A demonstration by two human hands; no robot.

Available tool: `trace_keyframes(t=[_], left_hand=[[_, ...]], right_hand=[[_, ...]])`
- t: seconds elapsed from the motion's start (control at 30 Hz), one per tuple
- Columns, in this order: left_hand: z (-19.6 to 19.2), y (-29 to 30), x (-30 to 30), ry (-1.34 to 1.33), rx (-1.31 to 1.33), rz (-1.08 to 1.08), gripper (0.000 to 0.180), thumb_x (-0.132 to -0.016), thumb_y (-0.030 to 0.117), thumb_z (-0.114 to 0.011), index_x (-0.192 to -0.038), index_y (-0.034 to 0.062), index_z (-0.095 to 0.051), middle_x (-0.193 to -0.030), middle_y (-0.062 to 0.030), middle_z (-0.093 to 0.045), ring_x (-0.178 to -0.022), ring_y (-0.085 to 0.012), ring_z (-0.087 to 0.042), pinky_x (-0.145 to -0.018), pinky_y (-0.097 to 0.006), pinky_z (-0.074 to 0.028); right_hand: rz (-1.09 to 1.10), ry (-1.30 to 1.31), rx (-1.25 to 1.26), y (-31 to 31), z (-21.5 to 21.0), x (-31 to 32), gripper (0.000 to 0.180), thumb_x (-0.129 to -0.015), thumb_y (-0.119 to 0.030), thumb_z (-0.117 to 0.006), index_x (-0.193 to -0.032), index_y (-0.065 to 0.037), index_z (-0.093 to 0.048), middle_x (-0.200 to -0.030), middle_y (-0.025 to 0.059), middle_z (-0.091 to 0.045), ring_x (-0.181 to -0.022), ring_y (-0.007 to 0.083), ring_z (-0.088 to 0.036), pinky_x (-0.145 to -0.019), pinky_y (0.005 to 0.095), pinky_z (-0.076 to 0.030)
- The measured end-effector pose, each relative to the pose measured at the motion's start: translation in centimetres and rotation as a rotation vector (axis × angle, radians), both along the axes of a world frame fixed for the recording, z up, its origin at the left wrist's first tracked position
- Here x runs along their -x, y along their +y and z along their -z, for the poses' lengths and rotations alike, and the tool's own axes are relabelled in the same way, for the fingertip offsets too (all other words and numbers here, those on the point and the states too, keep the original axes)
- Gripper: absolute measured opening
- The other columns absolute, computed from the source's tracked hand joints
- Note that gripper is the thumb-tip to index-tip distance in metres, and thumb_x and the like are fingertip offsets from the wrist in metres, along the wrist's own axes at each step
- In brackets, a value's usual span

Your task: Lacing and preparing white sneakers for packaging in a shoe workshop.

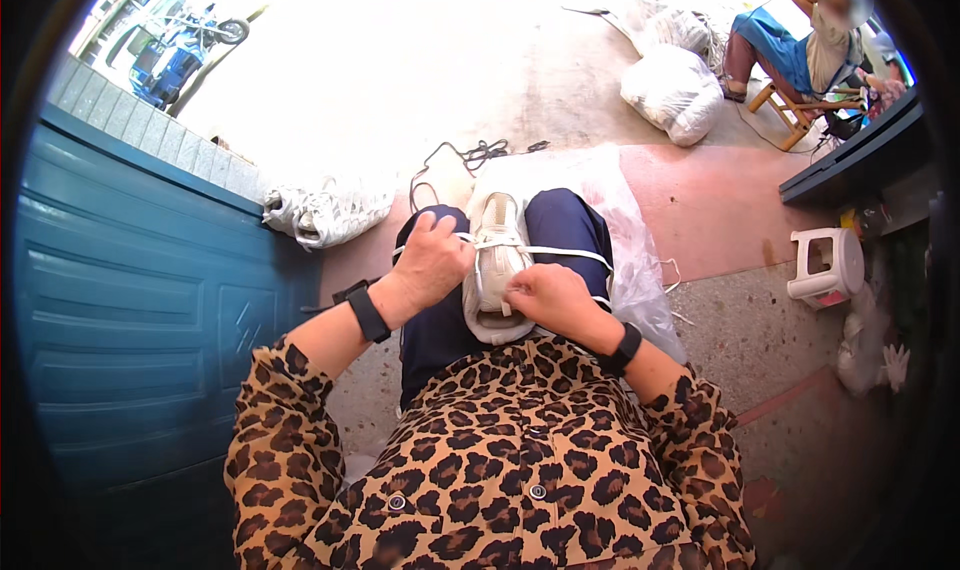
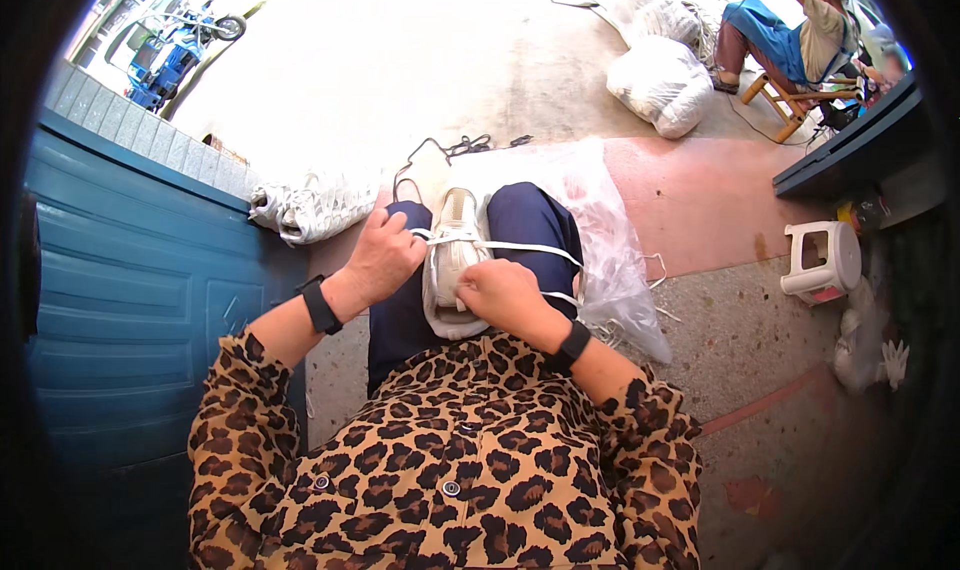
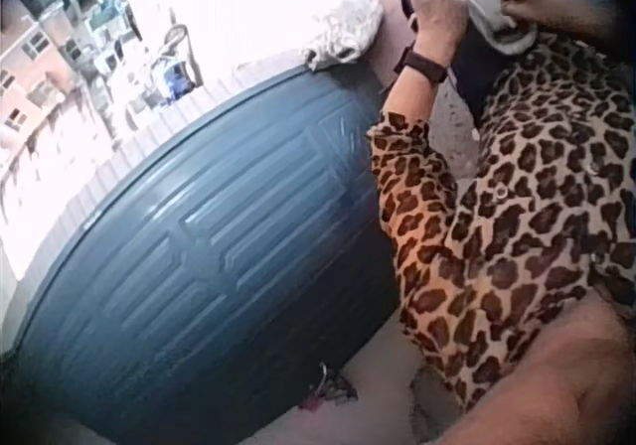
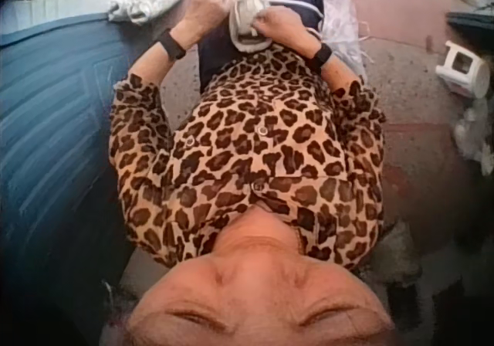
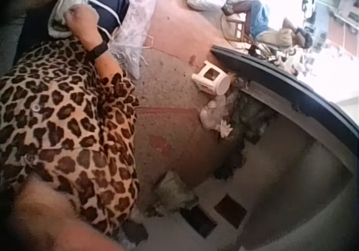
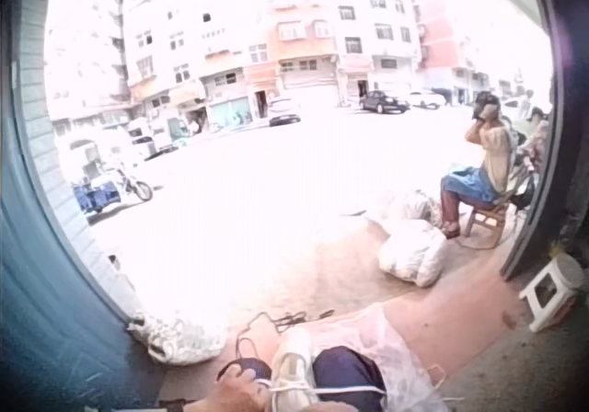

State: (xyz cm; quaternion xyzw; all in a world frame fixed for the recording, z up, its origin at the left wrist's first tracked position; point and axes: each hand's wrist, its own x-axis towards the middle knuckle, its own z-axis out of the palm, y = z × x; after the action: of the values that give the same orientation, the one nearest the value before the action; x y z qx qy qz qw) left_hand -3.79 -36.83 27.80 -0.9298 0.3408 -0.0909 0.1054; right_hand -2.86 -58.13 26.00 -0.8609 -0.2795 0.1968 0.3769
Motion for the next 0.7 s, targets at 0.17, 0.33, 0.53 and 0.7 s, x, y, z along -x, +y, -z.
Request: trace_keyframes(t=[0.17,0.33,0.53,0.7], left_hand=[[1.6,0.8,1.4,-0.146,0.149,-0.317,0.009,-0.07,0.012,-0.054,-0.062,0.0107,-0.051,-0.056,-0.0047,-0.051,-0.064,-0.0209,-0.05,-0.061,-0.035,-0.036],[3.8,0.1,1.5,-0.045,0.299,-0.54,0.004,-0.075,0.01,-0.053,-0.073,0.0079,-0.054,-0.057,-0.0077,-0.053,-0.061,-0.0244,-0.054,-0.053,-0.037,-0.042],[3.9,-0.6,1.0,-0.029,0.377,-0.566,0.012,-0.076,0.011,-0.054,-0.087,0.0063,-0.055,-0.06,-0.0088,-0.057,-0.064,-0.0258,-0.057,-0.052,-0.037,-0.047],[2.8,-0.8,1.0,-0.034,0.419,-0.688,0.012,-0.077,0.009,-0.051,-0.088,0.0057,-0.054,-0.061,-0.0114,-0.057,-0.063,-0.0282,-0.058,-0.052,-0.041,-0.047]], right_hand=[[0.058,-0.421,0.033,3.8,1.9,-1.3,0.019,-0.077,-0.02,-0.055,-0.069,-0.005,-0.061,-0.067,0.0133,-0.059,-0.065,0.0301,-0.06,-0.058,0.0399,-0.046],[0.09,-0.55,0.086,5.6,4.0,-2.2,0.014,-0.076,-0.015,-0.055,-0.068,-0.004,-0.057,-0.066,0.012,-0.058,-0.064,0.0282,-0.06,-0.057,0.0371,-0.047],[-0.066,-0.624,0.16,5.8,4.2,-3.1,0.008,-0.071,-0.005,-0.054,-0.067,-0.005,-0.06,-0.067,0.0144,-0.06,-0.066,0.0256,-0.063,-0.052,0.0325,-0.05],[-0.589,-0.254,0.333,4.5,-0.4,-4.8,0.021,-0.079,-0.015,-0.047,-0.069,0.001,-0.056,-0.067,0.0149,-0.058,-0.065,0.0292,-0.06,-0.057,0.036,-0.049]])
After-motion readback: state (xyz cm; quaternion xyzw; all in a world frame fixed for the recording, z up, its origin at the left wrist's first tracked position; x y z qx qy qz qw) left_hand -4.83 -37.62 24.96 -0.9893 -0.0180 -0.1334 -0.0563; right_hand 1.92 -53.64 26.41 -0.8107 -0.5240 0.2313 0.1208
